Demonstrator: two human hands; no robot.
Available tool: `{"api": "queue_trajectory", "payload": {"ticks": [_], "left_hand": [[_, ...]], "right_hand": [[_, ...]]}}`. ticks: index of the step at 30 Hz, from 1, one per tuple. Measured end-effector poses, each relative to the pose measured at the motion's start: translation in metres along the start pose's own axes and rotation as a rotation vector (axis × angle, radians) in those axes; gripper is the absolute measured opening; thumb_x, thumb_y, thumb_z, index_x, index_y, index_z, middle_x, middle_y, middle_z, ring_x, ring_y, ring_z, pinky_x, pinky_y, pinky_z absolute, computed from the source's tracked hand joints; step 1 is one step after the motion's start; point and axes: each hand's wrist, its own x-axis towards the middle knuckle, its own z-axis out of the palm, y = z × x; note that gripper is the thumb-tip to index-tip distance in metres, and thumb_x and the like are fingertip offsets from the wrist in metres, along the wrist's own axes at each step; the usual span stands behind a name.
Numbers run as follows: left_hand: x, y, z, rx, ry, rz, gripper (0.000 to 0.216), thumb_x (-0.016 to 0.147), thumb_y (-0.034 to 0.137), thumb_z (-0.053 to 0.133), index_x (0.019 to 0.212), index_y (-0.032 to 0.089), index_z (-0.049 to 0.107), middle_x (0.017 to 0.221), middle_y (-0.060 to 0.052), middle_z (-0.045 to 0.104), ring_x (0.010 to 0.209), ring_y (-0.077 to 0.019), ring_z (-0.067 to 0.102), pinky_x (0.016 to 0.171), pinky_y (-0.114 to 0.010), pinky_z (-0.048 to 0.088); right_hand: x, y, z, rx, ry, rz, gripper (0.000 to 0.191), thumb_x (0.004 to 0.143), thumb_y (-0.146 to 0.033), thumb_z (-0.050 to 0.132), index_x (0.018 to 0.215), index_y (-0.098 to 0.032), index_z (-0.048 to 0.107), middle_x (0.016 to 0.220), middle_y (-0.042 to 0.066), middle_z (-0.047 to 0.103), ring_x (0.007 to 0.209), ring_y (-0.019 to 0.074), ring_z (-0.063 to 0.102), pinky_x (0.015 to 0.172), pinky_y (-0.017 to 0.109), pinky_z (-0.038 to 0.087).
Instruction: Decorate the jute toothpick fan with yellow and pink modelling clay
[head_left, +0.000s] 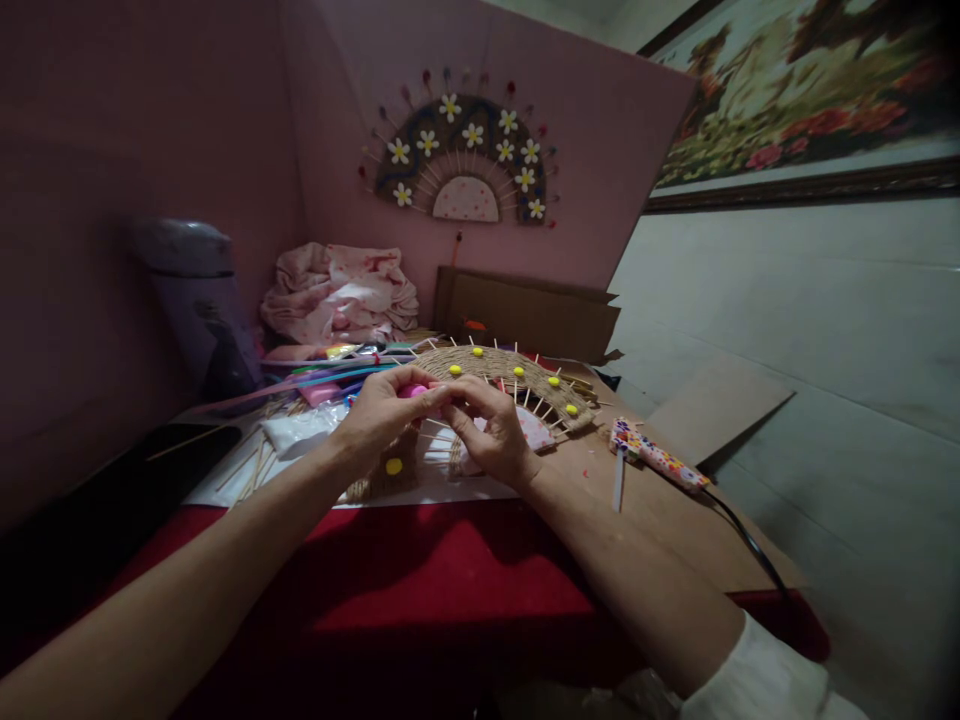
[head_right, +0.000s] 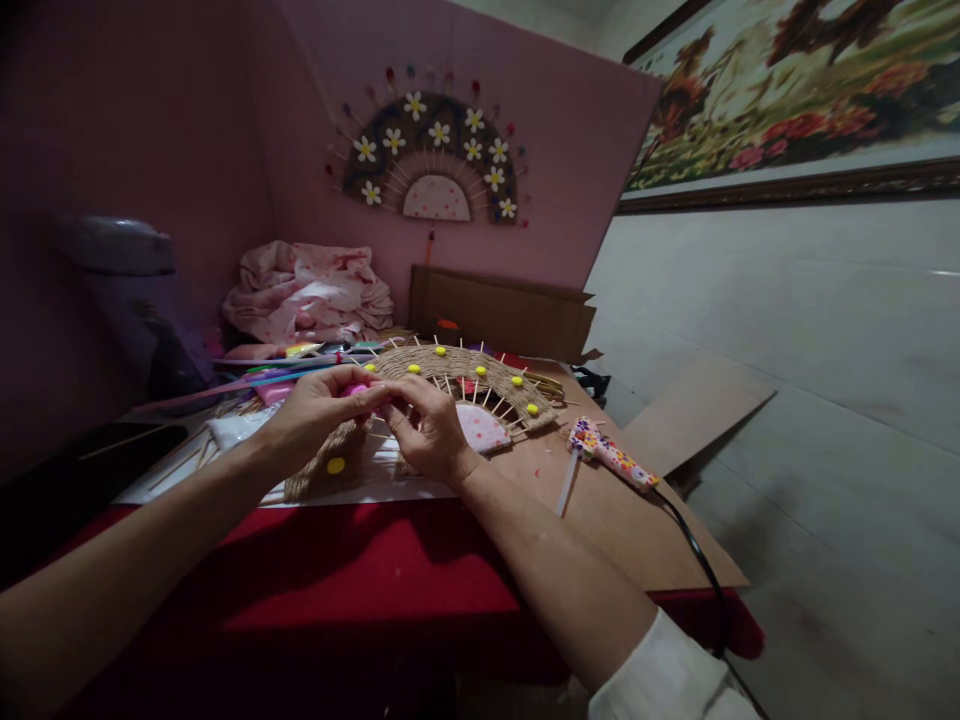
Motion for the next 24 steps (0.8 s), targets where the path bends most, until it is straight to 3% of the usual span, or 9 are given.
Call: {"api": "queue_trajectory", "payload": {"ticks": [13, 24], "left_hand": [[-0.0012, 0.0036, 0.0004, -0.034, 0.016, -0.013, 0.024, 0.064, 0.027, 0.078, 0.078, 0.011, 0.066, 0.066, -0.001, 0.064, 0.055, -0.0079, 0.051, 0.053, -0.022, 0.039], [-0.0019, 0.0049, 0.0014, -0.076, -0.022, 0.006, 0.022, 0.065, 0.024, 0.073, 0.082, 0.012, 0.067, 0.069, -0.001, 0.065, 0.059, -0.0092, 0.053, 0.056, -0.023, 0.042]], "right_hand": [[-0.0017, 0.0011, 0.0006, -0.011, -0.027, 0.062, 0.019, 0.089, -0.022, 0.059, 0.107, -0.018, 0.065, 0.096, 0.007, 0.07, 0.075, 0.0143, 0.062, 0.06, 0.027, 0.05], [-0.0009, 0.0019, 0.0007, -0.04, 0.003, 0.046, 0.015, 0.089, -0.026, 0.064, 0.101, -0.018, 0.067, 0.089, 0.005, 0.071, 0.071, 0.0127, 0.06, 0.06, 0.026, 0.047]]}}
